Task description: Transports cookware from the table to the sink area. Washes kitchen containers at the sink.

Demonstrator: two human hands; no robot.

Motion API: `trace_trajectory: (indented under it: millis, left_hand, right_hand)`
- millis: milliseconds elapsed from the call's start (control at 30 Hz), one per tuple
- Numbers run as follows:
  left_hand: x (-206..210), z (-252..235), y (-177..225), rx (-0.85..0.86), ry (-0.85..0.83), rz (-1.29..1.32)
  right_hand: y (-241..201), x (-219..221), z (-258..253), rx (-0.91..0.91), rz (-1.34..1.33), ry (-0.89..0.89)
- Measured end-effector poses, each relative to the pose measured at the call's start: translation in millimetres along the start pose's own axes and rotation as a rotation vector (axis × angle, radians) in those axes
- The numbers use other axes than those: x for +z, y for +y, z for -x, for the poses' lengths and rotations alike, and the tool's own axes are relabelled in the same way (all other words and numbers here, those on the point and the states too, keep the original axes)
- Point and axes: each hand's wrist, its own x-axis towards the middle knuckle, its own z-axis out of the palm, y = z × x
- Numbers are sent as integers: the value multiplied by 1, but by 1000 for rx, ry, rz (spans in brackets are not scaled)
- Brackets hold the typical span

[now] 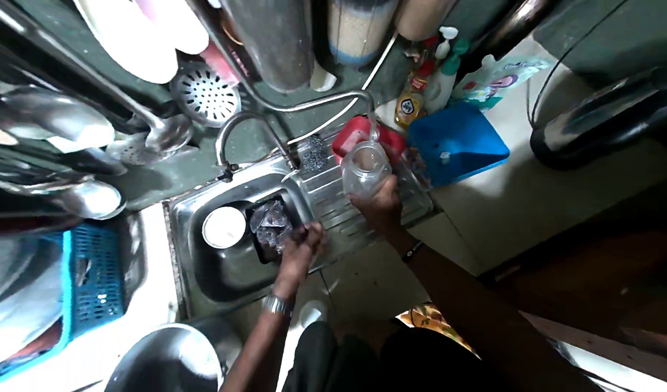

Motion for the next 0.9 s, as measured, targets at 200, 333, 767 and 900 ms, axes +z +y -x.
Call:
trace_trajectory:
  millis: [200, 333, 767, 900]
  left_hand:
    - [-36, 162, -70, -32, -210, 11]
    - [-64, 243, -115, -86, 0, 171]
    - [-152, 316, -128, -221, 1051, 535]
    - [-187, 297, -133, -219, 1143, 492]
  right_hand:
    - [-1, -4, 0, 92, 38, -111]
    - [4, -30, 12, 113, 15, -235]
    - [-8, -25, 25, -80, -227, -178]
    - [8, -21, 35, -48, -329, -188]
